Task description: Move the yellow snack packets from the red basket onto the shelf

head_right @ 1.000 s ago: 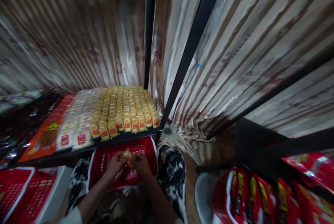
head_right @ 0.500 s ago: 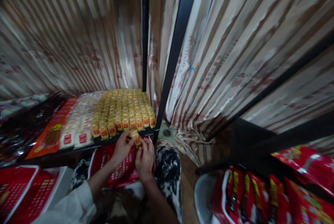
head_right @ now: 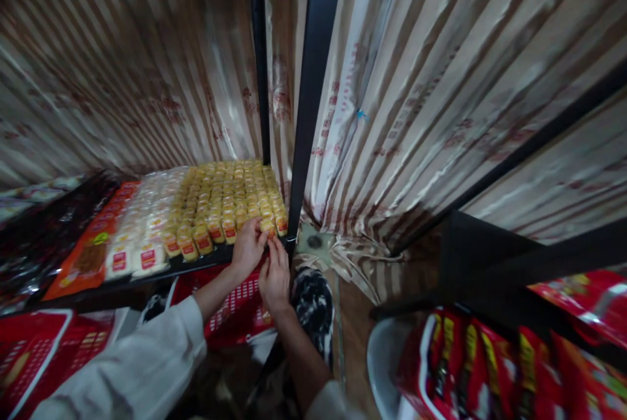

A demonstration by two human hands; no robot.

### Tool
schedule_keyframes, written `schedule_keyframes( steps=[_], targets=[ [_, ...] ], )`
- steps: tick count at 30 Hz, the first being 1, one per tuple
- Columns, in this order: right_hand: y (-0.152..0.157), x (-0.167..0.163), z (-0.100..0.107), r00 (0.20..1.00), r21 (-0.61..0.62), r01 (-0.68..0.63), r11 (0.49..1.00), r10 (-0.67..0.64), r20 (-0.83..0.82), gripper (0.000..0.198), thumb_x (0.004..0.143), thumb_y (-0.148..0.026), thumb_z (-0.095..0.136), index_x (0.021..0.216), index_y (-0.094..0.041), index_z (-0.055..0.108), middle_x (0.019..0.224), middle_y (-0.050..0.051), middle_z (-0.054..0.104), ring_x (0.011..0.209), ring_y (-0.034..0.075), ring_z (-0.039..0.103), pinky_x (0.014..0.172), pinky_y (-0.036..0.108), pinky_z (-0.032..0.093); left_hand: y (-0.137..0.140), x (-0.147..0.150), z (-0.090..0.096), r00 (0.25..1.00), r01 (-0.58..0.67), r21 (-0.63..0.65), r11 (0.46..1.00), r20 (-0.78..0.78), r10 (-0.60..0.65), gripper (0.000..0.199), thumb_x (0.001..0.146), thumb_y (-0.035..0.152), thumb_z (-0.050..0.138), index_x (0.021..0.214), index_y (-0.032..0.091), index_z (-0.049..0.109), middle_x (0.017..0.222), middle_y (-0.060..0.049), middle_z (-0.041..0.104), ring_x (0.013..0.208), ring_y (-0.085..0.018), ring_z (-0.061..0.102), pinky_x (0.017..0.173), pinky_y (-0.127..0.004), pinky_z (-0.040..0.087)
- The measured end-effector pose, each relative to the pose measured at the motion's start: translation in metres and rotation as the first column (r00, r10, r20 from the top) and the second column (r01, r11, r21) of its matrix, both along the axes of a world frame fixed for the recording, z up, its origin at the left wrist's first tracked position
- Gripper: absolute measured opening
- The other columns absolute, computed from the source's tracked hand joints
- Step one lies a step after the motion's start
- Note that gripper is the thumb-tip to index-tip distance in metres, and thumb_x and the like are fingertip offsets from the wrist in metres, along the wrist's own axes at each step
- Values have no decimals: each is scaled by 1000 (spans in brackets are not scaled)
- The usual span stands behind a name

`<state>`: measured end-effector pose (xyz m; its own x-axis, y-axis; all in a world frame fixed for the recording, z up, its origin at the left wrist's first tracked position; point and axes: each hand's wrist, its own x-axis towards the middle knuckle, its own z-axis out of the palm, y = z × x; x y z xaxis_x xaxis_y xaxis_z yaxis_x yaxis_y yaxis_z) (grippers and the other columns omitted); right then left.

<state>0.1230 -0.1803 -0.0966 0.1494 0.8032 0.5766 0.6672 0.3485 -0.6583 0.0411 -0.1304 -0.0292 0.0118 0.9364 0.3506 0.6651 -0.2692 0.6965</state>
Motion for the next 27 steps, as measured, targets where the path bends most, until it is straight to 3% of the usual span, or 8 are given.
schedule_keyframes(
  steps=[11, 17, 23, 27],
  targets=[
    [9, -6, -15, 999, -21, 35, 999, -34, 35, 55, 80, -8, 38, 135, -14, 42, 135, 16, 45, 124, 24, 42, 99, 46, 43, 6, 7, -6, 994, 1, -39, 999, -112, -6, 32, 88, 22, 42, 119, 14, 49, 112, -13, 51, 103, -22, 54, 88, -38, 47],
    [11, -8, -10, 998, -75, 58, 995, -58, 2, 55, 80, -6, 37, 134, -14, 44, 132, 15, 46, 125, 23, 41, 101, 44, 42, 6, 4, -14, 996, 0, 65, 998, -90, 6, 42, 88, 21, 45, 129, 14, 42, 110, -12, 46, 101, -20, 53, 90, -37, 47],
    [13, -10, -15, 997, -60, 70, 996, -71, -13, 51, 84, -11, 37, 134, -16, 44, 131, 16, 45, 123, 24, 42, 100, 46, 42, -2, -13, -33, 963, 201, 63, 978, -196, -186, 38, 89, 17, 39, 125, 20, 49, 118, -10, 46, 108, -19, 52, 92, -33, 47],
    [15, -9, -17, 998, -63, 65, 996, -66, -6, 50, 86, -16, 39, 136, -15, 42, 130, 17, 46, 122, 25, 43, 98, 46, 43, -3, -16, -36, 921, 282, 38, 959, -289, -259, 44, 87, 15, 43, 130, 21, 46, 121, -9, 51, 113, -20, 50, 97, -33, 44]
  ],
)
